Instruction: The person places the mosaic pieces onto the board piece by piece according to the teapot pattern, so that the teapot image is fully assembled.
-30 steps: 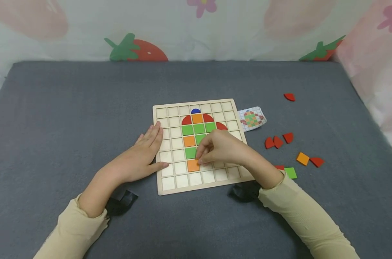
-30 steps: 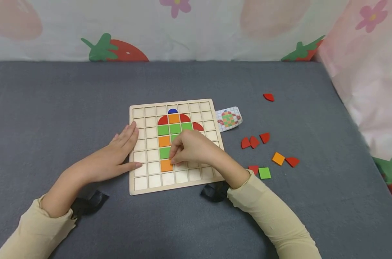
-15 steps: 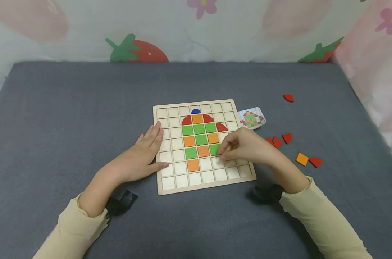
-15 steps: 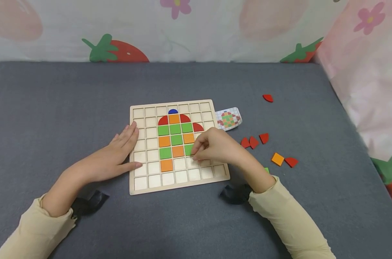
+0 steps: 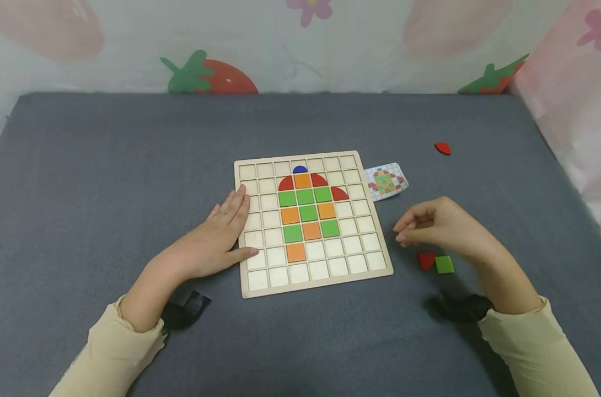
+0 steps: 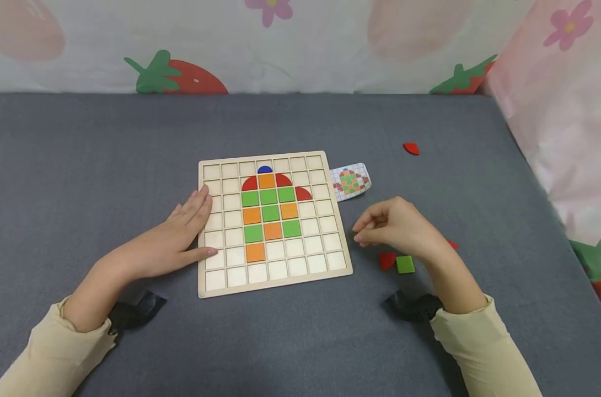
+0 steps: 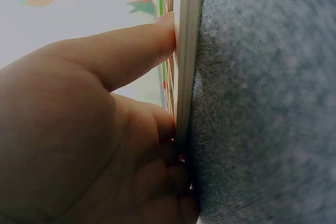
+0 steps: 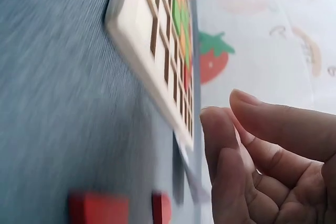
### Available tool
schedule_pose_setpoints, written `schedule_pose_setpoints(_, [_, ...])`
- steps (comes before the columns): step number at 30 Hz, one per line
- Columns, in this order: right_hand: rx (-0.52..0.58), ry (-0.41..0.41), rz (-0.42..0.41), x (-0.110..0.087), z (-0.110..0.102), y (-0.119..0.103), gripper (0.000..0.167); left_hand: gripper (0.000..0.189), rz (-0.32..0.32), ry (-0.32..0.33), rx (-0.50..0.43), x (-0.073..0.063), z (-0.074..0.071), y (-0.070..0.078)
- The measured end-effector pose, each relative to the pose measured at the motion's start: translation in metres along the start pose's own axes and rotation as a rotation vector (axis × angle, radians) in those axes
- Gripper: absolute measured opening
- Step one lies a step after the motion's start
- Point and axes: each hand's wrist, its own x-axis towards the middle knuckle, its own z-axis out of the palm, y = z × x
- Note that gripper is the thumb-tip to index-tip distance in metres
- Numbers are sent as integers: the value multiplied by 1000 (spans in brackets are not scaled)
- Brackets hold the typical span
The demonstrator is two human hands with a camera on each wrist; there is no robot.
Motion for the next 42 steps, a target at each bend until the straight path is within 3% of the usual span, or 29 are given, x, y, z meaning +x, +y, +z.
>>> schedule_pose_setpoints(6, [-81,22,37,-20,-12,22,22,86,3,-2,3,2,1,-1])
schedule_pose_setpoints(16, [-116,74,82,-47,-22,55,22,86,14,-6,9,2,0,-2])
schedule_pose_setpoints(42, [-275,134,42,-45,-15,64,20,86,3,1,3,1,0,-1])
